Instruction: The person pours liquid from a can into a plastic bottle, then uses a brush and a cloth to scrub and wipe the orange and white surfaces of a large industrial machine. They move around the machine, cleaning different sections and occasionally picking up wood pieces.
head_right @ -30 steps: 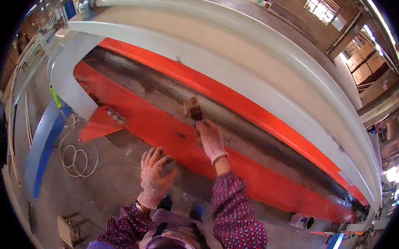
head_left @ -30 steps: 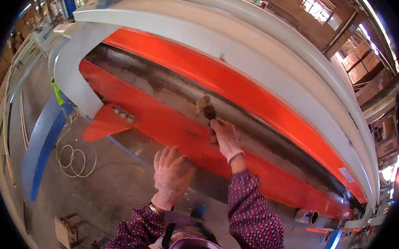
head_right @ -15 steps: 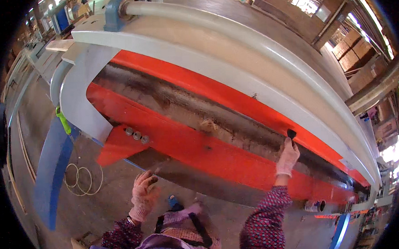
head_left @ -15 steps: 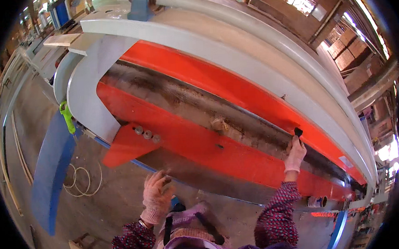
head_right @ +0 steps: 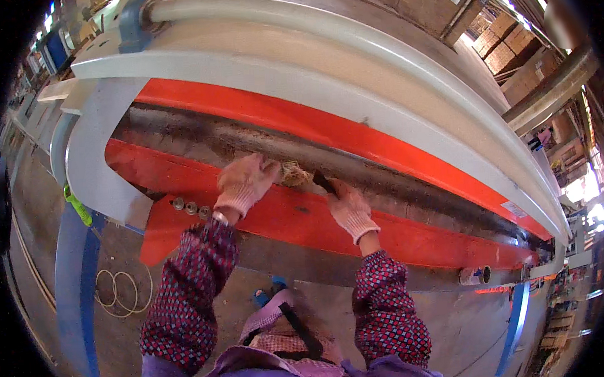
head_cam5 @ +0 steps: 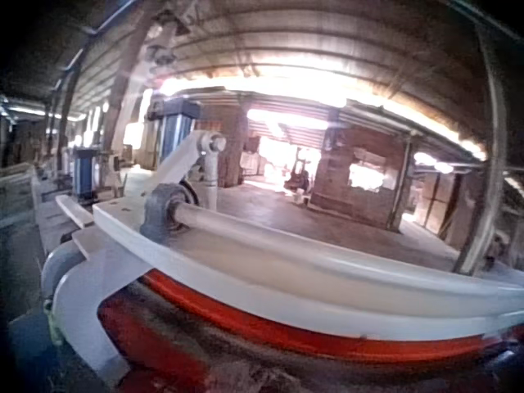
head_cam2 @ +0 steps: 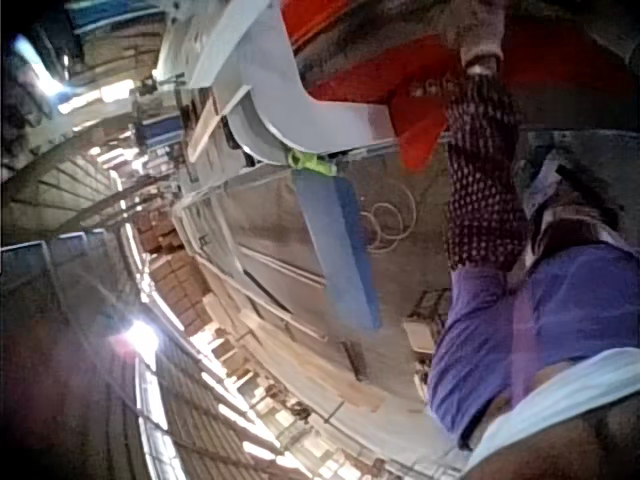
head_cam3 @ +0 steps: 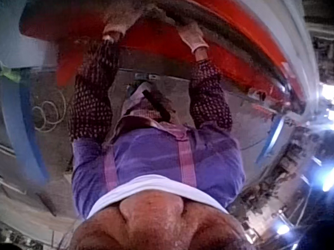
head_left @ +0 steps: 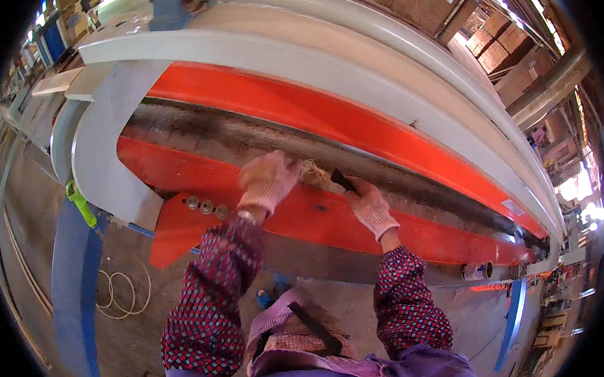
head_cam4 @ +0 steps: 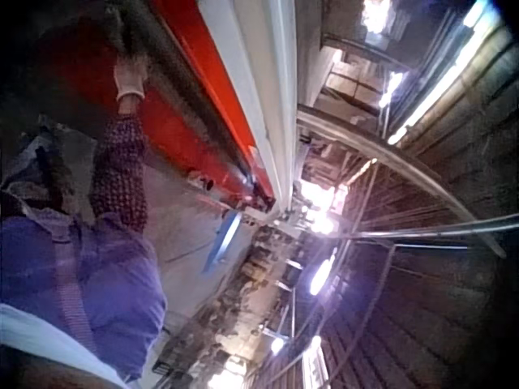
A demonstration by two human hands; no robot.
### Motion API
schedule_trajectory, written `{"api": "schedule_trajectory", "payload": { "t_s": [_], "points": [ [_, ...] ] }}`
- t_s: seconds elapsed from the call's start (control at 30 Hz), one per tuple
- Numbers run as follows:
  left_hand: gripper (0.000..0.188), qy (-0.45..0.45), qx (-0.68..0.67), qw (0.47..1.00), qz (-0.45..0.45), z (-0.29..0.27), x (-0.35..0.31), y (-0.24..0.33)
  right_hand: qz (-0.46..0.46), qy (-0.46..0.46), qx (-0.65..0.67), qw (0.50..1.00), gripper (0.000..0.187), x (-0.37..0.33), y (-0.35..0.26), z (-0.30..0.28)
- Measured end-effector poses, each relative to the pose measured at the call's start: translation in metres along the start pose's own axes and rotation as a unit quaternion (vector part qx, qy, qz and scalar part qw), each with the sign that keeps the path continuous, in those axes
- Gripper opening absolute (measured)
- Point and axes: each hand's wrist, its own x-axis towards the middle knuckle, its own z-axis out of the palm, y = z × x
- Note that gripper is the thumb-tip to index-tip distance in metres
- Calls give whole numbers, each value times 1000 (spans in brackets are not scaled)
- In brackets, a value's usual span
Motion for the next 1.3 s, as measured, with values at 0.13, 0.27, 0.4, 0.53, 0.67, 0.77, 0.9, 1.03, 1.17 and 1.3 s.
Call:
{"api": "schedule_trajectory", "payload": {
  "t_s": [0.13, 0.27, 0.4, 0.53, 0.67, 0.77, 0.9, 1.03, 1.17, 1.3],
  "points": [
    [44, 4, 52, 999, 4, 30, 45, -11, -27, -51, -27, 998, 36, 34, -13, 17],
    [42, -63, 103, 992, 48, 41, 56, 20, -210, -3, -103, 972, 36, 79, 46, 62],
    [46, -78, 47, 996, -10, 33, 52, 46, -224, -33, 251, 941, 30, 81, 57, 82],
    [51, -67, -25, 995, -63, 43, 37, 30, 37, -156, 401, 902, 24, 53, -12, 29],
    [51, -8, -113, 991, -65, 58, 27, 35, 21, -110, 421, 900, 29, 35, -12, 23],
    [47, 20, -189, 981, -46, 62, 19, 33, 33, -104, 413, 904, 33, 21, -19, 8],
    [45, 68, -290, 953, 63, 90, 15, 16, -59, -36, 433, 899, 31, 13, 5, 14],
    [47, 50, -426, 893, 138, 120, 14, -19, -91, -26, 311, 946, 29, -4, 4, 13],
    [55, -30, -410, 897, 165, 97, 5, -6, 6, -58, 330, 942, 29, -19, -8, -10],
    [62, -95, -353, 913, 178, 80, 12, -13, -75, -21, 229, 970, 30, -14, -3, 0]
  ]
}}
